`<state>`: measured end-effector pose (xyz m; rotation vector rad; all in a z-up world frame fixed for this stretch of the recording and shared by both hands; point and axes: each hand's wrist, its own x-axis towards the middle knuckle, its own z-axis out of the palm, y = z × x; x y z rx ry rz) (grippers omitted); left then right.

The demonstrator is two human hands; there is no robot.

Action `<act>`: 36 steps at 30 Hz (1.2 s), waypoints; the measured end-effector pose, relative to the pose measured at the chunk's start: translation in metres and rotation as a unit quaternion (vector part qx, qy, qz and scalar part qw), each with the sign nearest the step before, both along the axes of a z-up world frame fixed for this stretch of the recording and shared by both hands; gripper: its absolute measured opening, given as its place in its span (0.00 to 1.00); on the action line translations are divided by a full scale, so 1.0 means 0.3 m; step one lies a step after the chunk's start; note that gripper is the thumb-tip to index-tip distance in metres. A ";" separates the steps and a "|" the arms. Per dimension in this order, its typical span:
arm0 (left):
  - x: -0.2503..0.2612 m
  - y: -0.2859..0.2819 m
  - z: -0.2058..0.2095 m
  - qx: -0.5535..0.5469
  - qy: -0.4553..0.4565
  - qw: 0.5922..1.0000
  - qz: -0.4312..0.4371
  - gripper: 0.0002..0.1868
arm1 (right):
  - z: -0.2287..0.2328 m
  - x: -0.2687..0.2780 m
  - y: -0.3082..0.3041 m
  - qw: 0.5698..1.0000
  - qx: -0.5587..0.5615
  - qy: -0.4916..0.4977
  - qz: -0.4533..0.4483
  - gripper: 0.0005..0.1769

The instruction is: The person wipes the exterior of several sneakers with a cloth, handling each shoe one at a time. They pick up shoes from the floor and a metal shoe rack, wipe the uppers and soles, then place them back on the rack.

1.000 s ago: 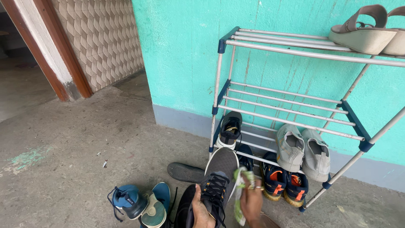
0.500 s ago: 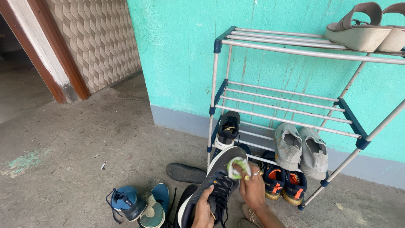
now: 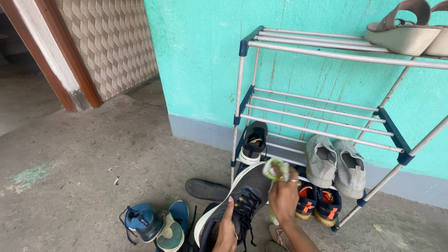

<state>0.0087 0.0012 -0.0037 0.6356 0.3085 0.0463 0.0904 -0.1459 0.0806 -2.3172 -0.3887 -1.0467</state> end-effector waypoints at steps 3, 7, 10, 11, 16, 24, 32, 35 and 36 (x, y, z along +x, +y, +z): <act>0.014 0.001 0.018 -0.011 -0.035 0.999 -0.007 0.44 | 0.043 0.004 -0.003 0.999 -0.032 0.029 0.001 0.32; 0.009 0.037 0.038 -0.003 0.000 0.999 0.035 0.46 | 0.074 -0.058 0.040 0.997 0.043 0.067 -0.023 0.34; 0.022 0.037 0.053 0.032 -0.015 0.999 0.007 0.50 | 0.010 -0.161 0.074 0.980 0.028 0.121 0.157 0.33; 0.018 0.039 0.052 0.038 -0.007 0.999 0.002 0.52 | -0.037 -0.211 0.077 0.968 -0.027 -0.011 0.248 0.32; 0.006 0.116 0.048 0.053 0.035 0.998 -0.005 0.55 | -0.191 -0.204 -0.020 0.953 0.022 0.049 0.297 0.30; 0.027 0.057 0.010 0.213 0.106 0.971 -0.028 0.59 | -0.173 -0.174 0.030 0.962 0.004 0.047 0.271 0.32; 0.012 0.012 0.017 0.253 0.049 0.964 0.064 0.31 | -0.079 -0.153 0.022 0.962 -0.113 -0.073 0.237 0.33; 0.019 -0.009 -0.001 0.298 0.000 0.949 0.105 0.25 | -0.072 -0.139 0.029 0.982 0.022 0.186 0.036 0.35; 0.018 -0.011 -0.010 0.317 -0.003 0.943 0.098 0.25 | -0.069 -0.133 0.031 0.984 0.033 0.163 0.066 0.34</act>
